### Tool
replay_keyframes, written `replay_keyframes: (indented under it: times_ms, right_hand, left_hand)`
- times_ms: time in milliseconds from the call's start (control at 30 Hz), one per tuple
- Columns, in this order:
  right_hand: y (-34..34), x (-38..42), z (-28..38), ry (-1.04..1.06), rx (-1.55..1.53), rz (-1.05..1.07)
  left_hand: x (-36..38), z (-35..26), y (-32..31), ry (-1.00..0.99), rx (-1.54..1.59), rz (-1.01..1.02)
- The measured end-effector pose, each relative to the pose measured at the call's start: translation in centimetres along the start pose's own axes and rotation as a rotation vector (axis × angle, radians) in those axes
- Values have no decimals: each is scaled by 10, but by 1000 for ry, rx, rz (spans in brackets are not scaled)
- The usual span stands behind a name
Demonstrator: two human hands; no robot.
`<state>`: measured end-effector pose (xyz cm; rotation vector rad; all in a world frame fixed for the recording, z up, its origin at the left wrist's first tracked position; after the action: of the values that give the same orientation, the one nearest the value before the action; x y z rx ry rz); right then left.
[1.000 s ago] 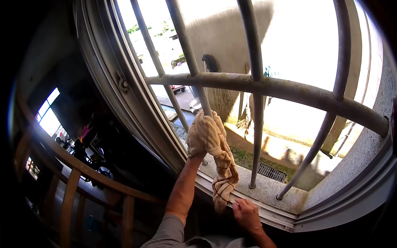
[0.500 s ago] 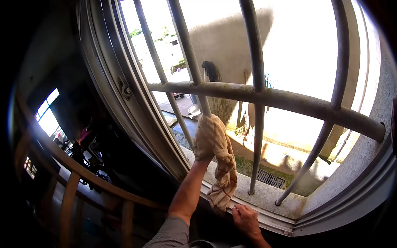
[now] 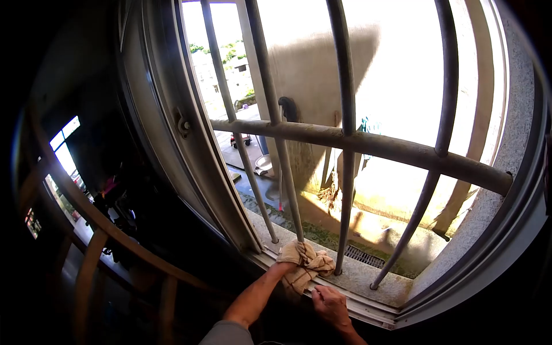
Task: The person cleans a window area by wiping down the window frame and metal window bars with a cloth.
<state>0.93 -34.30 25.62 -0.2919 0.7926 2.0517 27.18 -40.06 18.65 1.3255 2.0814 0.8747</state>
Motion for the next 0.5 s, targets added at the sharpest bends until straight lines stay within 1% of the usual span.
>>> replay_keyframes:
  times_ms: [67,100,167,200,233,300,400,433,467,500]
  right_hand:
    - [2,5,5,-4,-12,1]
    - [2,4,4,-7,-8,-4]
    - [0,2,4,-13,-6,-15]
    - [0,1,4,-17,-4,-21]
    - [0,3,4,-22,1,-26]
    - [-2,4,1,-23,20,-31]
    - [-5,2,1,-21,18,-46]
    - [-6,3,-1,-28,10,-51]
    - [-5,2,-3,-35,8,-56]
    - [-4,0,-4,-50,14,-48]
  left_hand:
    - [4,-3,-3,-1,-84,97]
    - [1,-8,-2,-83,-318,150]
    - [3,0,3,-15,-141,63]
    - [2,-3,6,-5,-109,66]
    - [5,-4,9,80,-179,106]
    - [9,-7,8,-13,-137,-1]
    - [11,-5,8,-62,9,-151]
    - [6,19,-1,-51,119,-190]
    - [-8,58,-19,-40,234,-227]
    - [1,31,-2,-177,212,-262]
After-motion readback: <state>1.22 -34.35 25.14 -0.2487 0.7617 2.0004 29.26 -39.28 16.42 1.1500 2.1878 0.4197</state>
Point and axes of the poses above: each hand's wrist, its own x-axis away from the middle knuckle, its own y-axis out of the back of the hand, z = x × y, the point moved 6 cm from there along -x, towards the middle knuckle, and after that the axes turned 2 degrees about -x, right-handed, at the moved point
